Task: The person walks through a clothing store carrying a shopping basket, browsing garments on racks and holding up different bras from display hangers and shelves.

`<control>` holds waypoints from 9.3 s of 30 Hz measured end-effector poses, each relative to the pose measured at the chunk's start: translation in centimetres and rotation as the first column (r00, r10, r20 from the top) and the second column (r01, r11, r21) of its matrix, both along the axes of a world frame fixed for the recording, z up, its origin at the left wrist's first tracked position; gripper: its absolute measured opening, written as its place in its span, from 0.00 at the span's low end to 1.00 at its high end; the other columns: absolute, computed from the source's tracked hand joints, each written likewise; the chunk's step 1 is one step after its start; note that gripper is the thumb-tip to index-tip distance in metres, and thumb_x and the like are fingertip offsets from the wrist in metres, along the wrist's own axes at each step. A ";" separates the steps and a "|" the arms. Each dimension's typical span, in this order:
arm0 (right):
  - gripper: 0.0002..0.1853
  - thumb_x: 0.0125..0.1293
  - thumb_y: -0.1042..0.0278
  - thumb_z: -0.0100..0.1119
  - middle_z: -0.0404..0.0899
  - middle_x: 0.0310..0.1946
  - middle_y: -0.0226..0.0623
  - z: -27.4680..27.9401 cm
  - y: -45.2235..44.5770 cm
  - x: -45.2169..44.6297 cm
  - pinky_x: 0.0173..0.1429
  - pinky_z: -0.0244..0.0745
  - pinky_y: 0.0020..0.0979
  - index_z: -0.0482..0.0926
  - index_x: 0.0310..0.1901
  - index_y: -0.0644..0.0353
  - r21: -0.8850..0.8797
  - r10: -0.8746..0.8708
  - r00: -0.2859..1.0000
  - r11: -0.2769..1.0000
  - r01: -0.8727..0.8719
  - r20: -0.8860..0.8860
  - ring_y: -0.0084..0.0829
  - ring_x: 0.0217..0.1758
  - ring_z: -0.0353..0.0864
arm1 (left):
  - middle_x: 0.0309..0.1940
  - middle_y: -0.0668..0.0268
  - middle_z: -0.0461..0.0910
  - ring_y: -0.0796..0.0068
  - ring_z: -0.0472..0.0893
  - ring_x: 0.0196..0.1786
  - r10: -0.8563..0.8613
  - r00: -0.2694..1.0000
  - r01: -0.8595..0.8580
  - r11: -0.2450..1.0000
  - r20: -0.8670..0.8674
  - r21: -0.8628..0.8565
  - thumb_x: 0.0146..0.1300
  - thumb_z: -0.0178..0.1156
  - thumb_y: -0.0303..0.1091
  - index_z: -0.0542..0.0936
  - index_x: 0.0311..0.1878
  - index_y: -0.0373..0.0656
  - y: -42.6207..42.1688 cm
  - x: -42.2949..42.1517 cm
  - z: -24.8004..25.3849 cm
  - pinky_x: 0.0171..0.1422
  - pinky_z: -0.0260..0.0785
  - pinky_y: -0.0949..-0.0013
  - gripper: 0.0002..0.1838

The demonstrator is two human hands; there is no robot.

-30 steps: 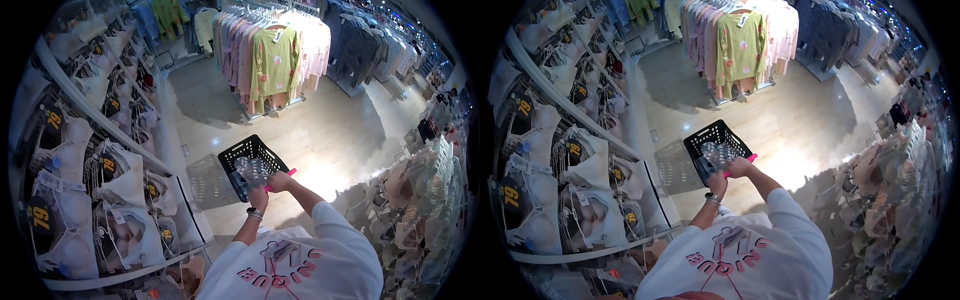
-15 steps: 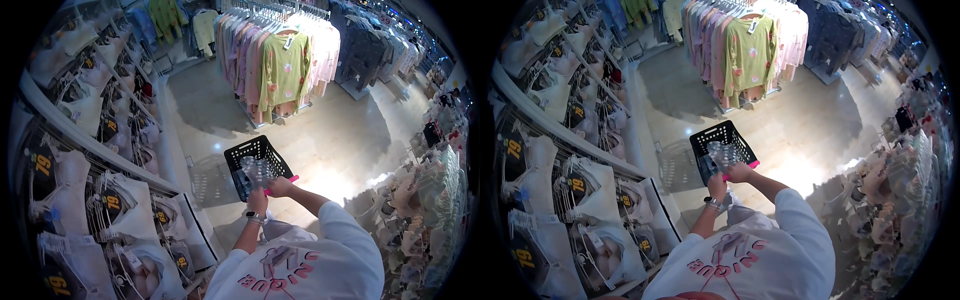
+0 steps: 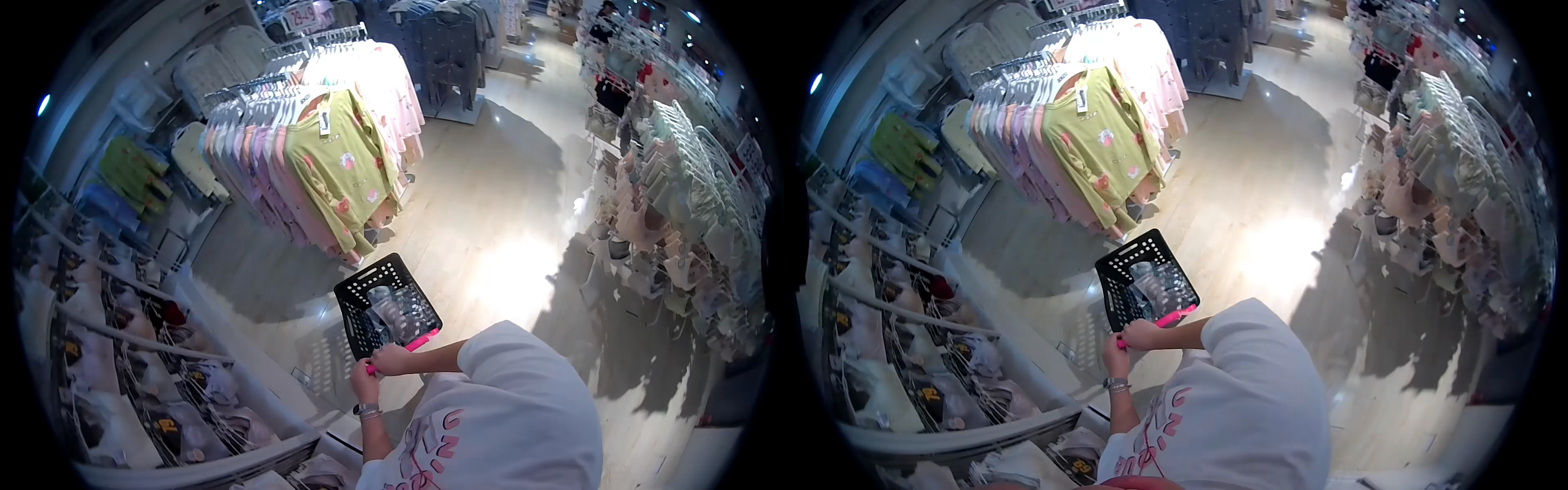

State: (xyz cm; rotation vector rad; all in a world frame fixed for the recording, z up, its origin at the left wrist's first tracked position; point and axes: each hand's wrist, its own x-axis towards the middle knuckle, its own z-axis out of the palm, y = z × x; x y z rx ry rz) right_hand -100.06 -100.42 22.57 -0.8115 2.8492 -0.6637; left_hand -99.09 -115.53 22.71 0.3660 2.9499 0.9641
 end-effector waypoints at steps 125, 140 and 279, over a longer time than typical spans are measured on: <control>0.12 0.52 0.60 0.62 0.80 0.24 0.51 1.1 -29.5 -54.4 0.36 0.77 0.47 0.82 0.27 0.61 0.141 -0.804 -0.591 -0.579 0.803 0.061 0.50 0.30 0.82 | 0.33 0.60 0.75 0.56 0.76 0.42 -0.945 -0.241 0.947 -0.279 -0.223 0.158 0.51 0.57 0.30 0.75 0.33 0.45 -9.9 -67.6 -1.4 0.41 0.70 0.55 0.05; 0.11 0.52 0.60 0.61 0.80 0.24 0.50 0.2 -30.1 -53.6 0.36 0.77 0.46 0.82 0.28 0.60 0.168 -0.818 -0.574 -0.564 0.809 0.018 0.50 0.29 0.82 | 0.33 0.60 0.74 0.57 0.76 0.40 -0.943 -0.188 0.971 -0.221 -0.274 0.095 0.53 0.56 0.31 0.76 0.35 0.45 -10.9 -66.7 -2.2 0.39 0.69 0.54 0.05; 0.10 0.54 0.60 0.58 0.81 0.25 0.47 2.5 -31.2 -53.3 0.37 0.76 0.47 0.81 0.30 0.58 0.265 -0.821 -0.563 -0.523 0.810 0.102 0.49 0.30 0.82 | 0.49 0.59 0.78 0.64 0.79 0.53 -0.696 -0.476 -0.116 0.655 0.537 0.747 0.59 0.61 0.33 0.71 0.58 0.36 -19.3 -85.0 -1.2 0.59 0.71 0.59 0.24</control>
